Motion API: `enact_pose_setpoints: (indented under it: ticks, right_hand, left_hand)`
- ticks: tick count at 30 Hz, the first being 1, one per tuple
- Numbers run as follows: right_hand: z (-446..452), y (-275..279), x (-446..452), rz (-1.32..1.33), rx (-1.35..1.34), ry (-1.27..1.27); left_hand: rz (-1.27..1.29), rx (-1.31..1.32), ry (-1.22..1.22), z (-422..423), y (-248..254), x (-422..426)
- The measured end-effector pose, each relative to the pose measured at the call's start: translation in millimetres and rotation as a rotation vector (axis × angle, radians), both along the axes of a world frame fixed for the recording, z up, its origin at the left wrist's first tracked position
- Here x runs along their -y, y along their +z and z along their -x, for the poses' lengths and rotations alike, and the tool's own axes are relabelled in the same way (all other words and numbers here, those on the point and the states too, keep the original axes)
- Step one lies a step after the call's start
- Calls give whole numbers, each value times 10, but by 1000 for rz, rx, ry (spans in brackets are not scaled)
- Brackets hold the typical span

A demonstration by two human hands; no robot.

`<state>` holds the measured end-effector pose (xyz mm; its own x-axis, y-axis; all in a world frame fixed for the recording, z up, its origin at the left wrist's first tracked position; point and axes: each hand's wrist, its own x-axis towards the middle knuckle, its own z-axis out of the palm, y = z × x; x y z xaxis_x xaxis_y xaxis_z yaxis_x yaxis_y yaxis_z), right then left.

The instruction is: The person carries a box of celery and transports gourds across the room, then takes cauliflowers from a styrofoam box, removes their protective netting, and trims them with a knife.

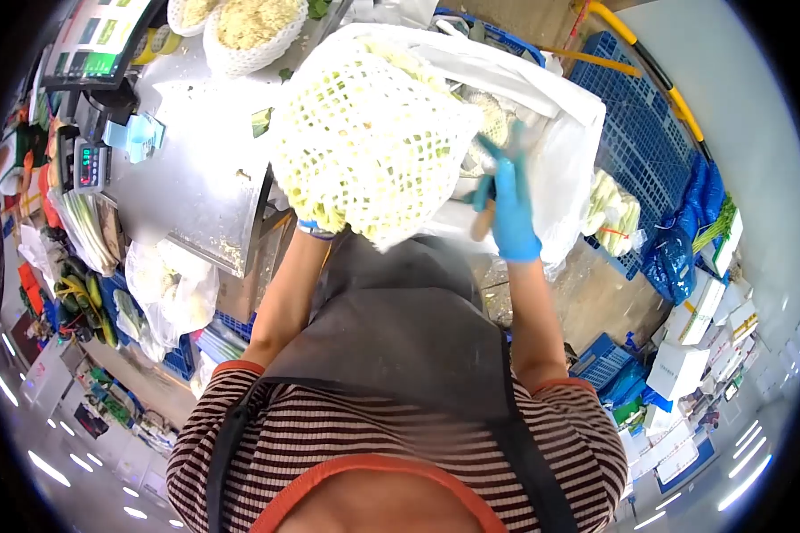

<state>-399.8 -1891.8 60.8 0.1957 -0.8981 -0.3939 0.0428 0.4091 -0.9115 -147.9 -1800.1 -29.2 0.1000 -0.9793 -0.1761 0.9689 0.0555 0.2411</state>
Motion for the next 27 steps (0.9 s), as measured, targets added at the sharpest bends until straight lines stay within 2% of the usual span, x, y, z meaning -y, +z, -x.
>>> enact_pose_setpoints:
  ticks: [2, 3, 4, 5, 7, 8, 10, 12, 14, 15, 17, 18, 19, 20, 21, 22, 24, 25, 27]
  right_hand:
    - [-113, -219, -36, -143, 137, 103]
    - [-191, -212, -67, -187, 177, 176]
    - [-455, 162, -69, -182, 233, 245]
    - [-460, 191, -147, -227, 276, 346]
    - [-469, 193, -303, -318, 362, 548]
    - [-532, 197, -462, -378, 318, 613]
    - [-747, 270, -586, -490, 234, 668]
    - [-962, 272, -715, -532, 186, 622]
    - [-1457, 353, -1542, -439, 180, 611]
    - [-1483, 314, -1605, -312, 164, 570]
    - [-1434, 330, -1395, -5, -233, 805]
    - [-1460, 409, -1382, 158, -428, 907]
    - [-1462, 486, -1428, 475, -674, 970]
    - [-1418, 559, -1484, 695, -654, 788]
    - [-1393, 700, -1508, 637, -610, 814]
    - [-1394, 936, -1497, 579, -567, 840]
    - [-1433, 1171, -1582, 812, -637, 1182]
    - [-1440, 1149, -1633, 784, -725, 1349]
    - [-1378, 1002, -1554, 908, -828, 1407]
  left_hand:
    - [36, -134, 14, -28, 327, -250]
    - [-340, 270, 78, -72, 602, -345]
    - [-183, 285, -24, -277, 643, -484]
    - [-39, 296, -124, -535, 695, -704]
    - [-141, 597, -266, -924, 1225, -829]
    - [-243, 713, -252, -1058, 1489, -872]
    - [14, 589, -378, -1120, 1543, -711]
    - [-9, 1096, -630, -1211, 1500, -730]
    - [-153, 872, -681, -1683, 1611, -1446]
    - [-178, 760, -689, -1735, 1393, -1456]
    - [-221, 547, -699, -1741, 1014, -1356]
    - [-149, 666, -708, -1770, 919, -1414]
    - [-77, 786, -716, -1792, 837, -1482]
    - [-1, 894, -725, -1724, 836, -1502]
    - [-67, 888, -730, -1619, 848, -1532]
    - [-67, 1016, -731, -1607, 797, -1544]
    - [-61, 1276, -737, -1596, 693, -1520]
    - [72, 1506, -637, -1592, 655, -1493]
    - [5, 1456, -649, -1583, 598, -1389]
